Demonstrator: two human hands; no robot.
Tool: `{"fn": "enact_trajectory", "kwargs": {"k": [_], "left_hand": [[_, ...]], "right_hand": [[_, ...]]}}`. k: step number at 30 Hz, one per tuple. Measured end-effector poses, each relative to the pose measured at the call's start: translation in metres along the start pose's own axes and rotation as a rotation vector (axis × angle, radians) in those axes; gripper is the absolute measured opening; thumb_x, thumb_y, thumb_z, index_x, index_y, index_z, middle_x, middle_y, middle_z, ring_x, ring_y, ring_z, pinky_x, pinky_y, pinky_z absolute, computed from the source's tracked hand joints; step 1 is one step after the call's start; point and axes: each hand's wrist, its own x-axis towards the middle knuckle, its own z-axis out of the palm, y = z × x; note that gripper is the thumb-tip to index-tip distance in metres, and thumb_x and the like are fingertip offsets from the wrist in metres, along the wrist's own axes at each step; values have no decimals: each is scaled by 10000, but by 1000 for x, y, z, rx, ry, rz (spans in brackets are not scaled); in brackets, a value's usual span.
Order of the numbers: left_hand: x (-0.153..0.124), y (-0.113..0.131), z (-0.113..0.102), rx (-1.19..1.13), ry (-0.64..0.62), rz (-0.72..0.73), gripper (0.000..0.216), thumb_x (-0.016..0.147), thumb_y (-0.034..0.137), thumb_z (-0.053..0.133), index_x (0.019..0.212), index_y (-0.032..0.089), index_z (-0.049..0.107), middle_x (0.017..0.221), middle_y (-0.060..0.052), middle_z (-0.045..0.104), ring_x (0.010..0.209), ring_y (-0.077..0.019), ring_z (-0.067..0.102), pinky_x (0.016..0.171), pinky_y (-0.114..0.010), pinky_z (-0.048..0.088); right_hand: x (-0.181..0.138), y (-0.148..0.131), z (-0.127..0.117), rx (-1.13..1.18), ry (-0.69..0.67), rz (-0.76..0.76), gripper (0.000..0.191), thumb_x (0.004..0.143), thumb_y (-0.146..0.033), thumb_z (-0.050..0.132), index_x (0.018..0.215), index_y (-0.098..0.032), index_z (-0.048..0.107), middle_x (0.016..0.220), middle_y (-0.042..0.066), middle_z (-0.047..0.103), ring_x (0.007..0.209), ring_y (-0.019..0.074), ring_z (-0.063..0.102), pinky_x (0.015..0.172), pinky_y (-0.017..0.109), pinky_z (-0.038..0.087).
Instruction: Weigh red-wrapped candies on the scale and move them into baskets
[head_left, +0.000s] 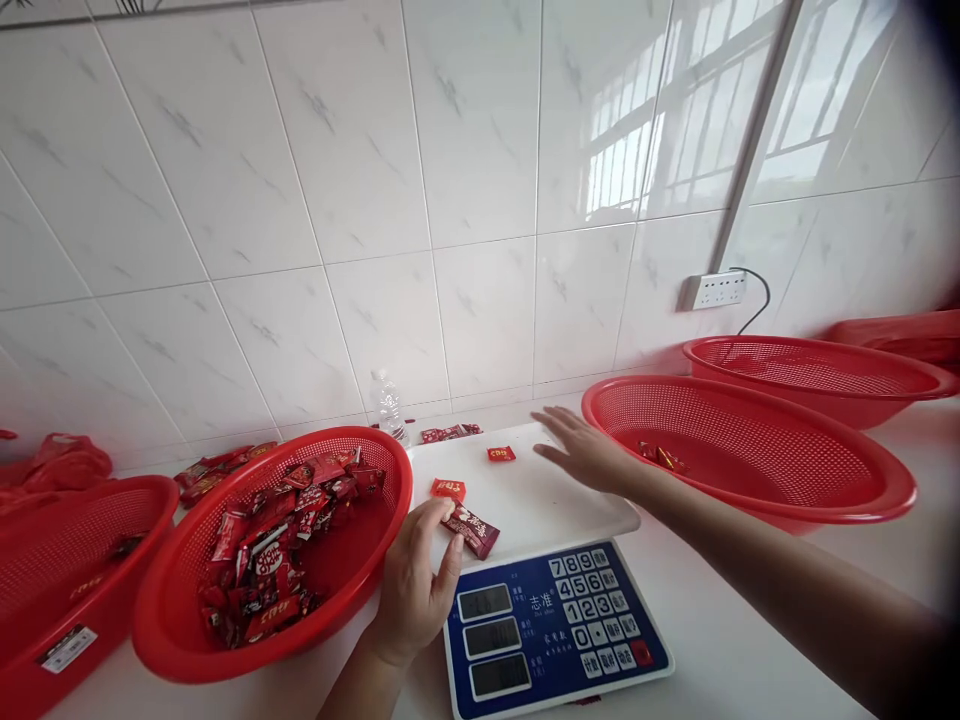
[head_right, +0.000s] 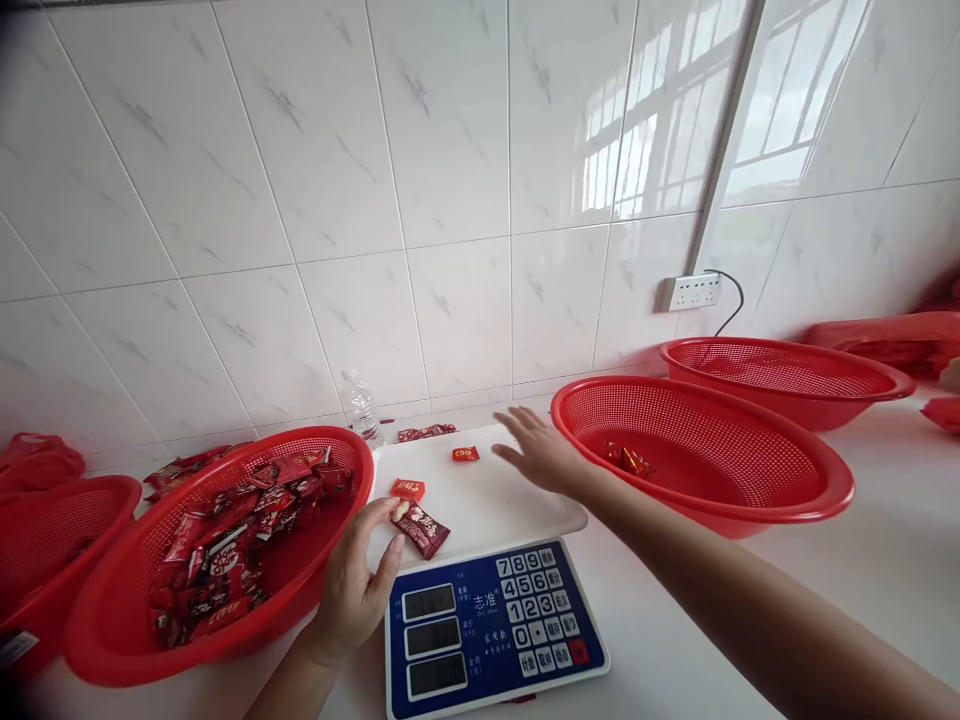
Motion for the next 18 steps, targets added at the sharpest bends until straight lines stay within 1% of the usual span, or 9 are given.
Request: {"fn": "enact_trajectory", "kwargs": {"k": [1,3,7,9,12,13,15,17,18], "left_hand": [[-2,-1,1,-17,15,-15,409,895,175,469,1296,171,389,1184,-136,584,1118,-228,561,916,-391,501],[-5,-3,3,-63,38,-50,465,911,172,431,1360,170,314,1281,-164,517,1192,-248,509,949,-427,477],[-10,-5,5,-172,66,-98,496,935,160,351,1415,191,227,1402,-179,379,1275,-271,416,1004,-478,420],[-11,-5,5,-202,65,-115,510,937,154,335,1426,201,198,1434,-176,323,1304,-275,372,1026,-497,390],[-11,-4,4,-212,43,-128,509,941,169,328,1429,205,187,1444,-176,297,1327,-280,332,1036,-508,370],[-11,-3,3,-210,34,-127,505,943,179,327,1428,203,190,1440,-178,304,1327,-280,331,1034,-507,371],[-10,-3,2,-199,17,-118,501,946,198,331,1428,195,194,1427,-184,325,1319,-277,346,1031,-499,377],[-9,-2,2,-177,11,-107,503,946,214,344,1427,186,200,1409,-187,357,1307,-273,367,1026,-490,384],[-9,-3,1,-163,11,-101,507,945,221,354,1427,183,203,1400,-187,372,1302,-272,375,1023,-486,389]], "right_hand": [[4,-12,3,25,-39,-57,654,901,-591,296,1452,-243,256,1533,73,208,1407,262,122,1097,450,233],[14,-34,9,72,-123,-141,698,875,-643,305,1452,-251,265,1525,82,231,1407,271,115,1098,454,230],[29,-71,18,145,-254,-252,755,868,-669,287,1444,-181,295,1485,154,304,1382,323,196,1079,509,231],[30,-88,20,174,-291,-318,760,863,-677,290,1442,-186,299,1483,164,302,1371,334,221,1070,530,228],[21,-111,23,206,-333,-438,720,839,-681,365,1427,-267,327,1485,123,314,1371,346,212,1063,553,211],[17,-117,24,201,-336,-491,697,828,-667,413,1412,-291,350,1477,107,332,1369,355,210,1057,568,206],[9,-125,29,153,-281,-618,624,827,-608,480,1364,-297,420,1430,100,403,1338,362,271,1032,578,237],[5,-128,34,86,-184,-723,513,848,-538,500,1283,-266,509,1333,106,500,1242,329,413,981,523,330],[5,-128,36,58,-141,-749,451,861,-503,501,1229,-249,550,1273,108,543,1169,304,480,940,482,377]]}}
